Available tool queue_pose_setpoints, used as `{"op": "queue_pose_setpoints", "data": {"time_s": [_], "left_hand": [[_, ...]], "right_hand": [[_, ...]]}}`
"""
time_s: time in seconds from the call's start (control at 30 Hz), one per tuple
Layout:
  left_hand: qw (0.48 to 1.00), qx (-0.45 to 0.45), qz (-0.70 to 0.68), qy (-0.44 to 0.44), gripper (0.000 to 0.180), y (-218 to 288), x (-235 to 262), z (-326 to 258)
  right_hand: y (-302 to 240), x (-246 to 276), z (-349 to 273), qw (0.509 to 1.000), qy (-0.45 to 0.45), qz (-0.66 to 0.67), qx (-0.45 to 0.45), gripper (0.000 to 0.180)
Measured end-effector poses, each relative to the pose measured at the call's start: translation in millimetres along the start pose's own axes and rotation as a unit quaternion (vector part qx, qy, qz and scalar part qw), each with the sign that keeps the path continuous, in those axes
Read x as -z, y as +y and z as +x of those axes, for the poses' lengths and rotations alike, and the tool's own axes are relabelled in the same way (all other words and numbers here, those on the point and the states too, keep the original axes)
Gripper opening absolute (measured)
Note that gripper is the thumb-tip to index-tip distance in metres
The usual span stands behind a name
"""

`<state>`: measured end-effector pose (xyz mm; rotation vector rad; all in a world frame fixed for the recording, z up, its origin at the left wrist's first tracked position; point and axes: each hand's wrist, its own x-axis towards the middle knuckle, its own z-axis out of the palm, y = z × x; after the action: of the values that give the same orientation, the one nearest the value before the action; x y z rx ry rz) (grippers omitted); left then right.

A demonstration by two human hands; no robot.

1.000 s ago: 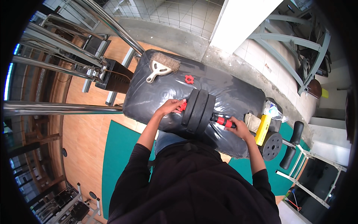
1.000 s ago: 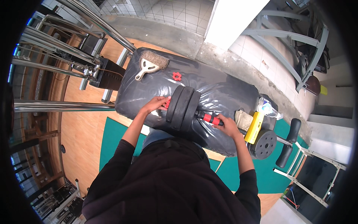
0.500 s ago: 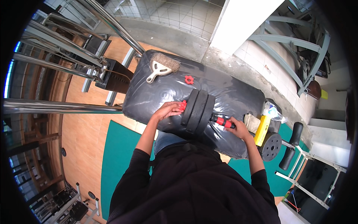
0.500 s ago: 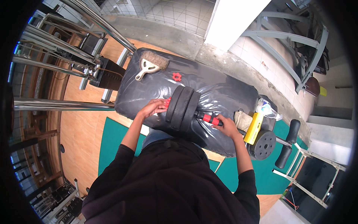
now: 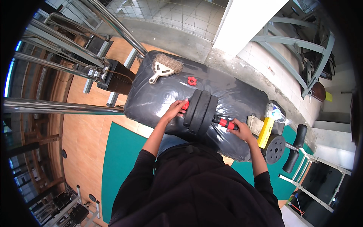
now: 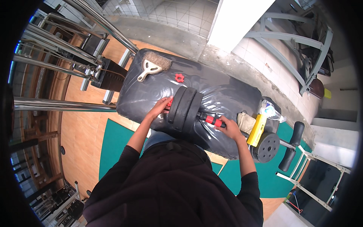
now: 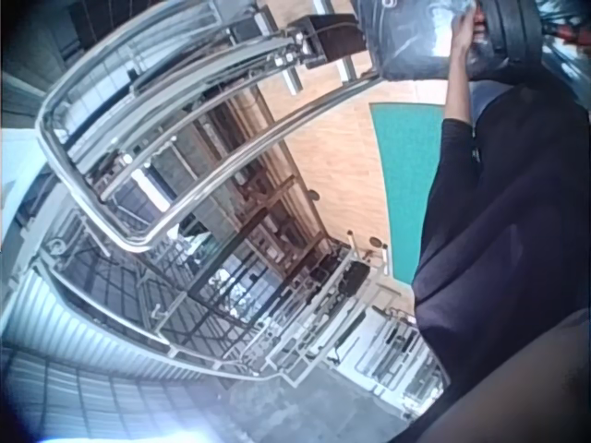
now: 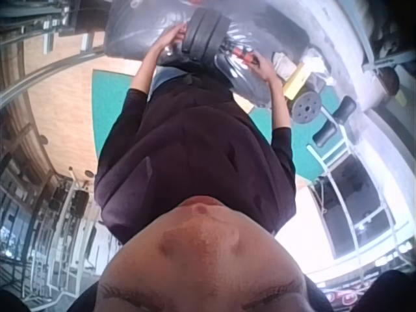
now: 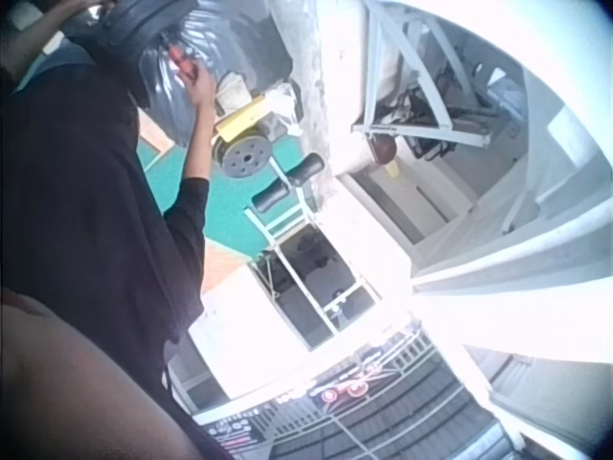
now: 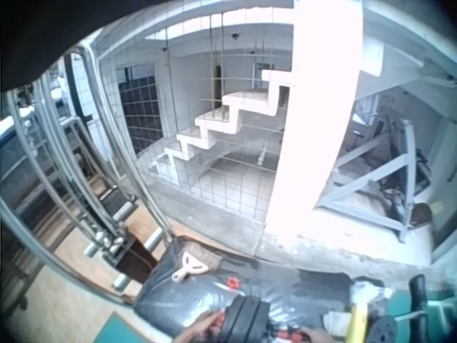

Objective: The person cleans a weight plate and barbell with a cloth and spray, then slides two weight plates onto the bar and secures them with red collars. The assembled barbell remains on the bench at the end of the clip.

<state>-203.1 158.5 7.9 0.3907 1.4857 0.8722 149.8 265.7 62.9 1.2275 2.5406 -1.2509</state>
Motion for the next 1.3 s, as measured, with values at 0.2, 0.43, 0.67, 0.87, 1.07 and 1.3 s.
{"op": "queue_pose_setpoints", "data": {"time_s": [0.2,0.43,0.67,0.87,1.07,1.3], "left_hand": [[0.999,-0.011,0.015,-0.032,0.049,7,1,17],[0.999,-0.043,0.023,-0.021,0.044,0,7,2],[0.974,-0.198,-0.042,-0.098,0.037,-10,12,-12],[0.982,-0.07,-0.16,-0.075,0.035,-5,11,-20],[0.98,-0.037,-0.181,-0.067,0.041,-11,9,-17],[0.969,-0.053,-0.177,-0.162,0.041,-10,25,-3]], "right_hand": [[-4,2,1,1.0,-0.008,-0.004,-0.01,0.043],[-2,1,0,1.0,-0.001,-0.004,-0.011,0.042],[2,-2,1,1.0,-0.001,-0.003,-0.004,0.043],[0,-1,1,1.0,0.006,0.004,0.009,0.043],[-4,1,1,1.0,0.005,-0.005,-0.005,0.042],[-7,2,1,1.0,0.005,-0.007,-0.007,0.043]]}}
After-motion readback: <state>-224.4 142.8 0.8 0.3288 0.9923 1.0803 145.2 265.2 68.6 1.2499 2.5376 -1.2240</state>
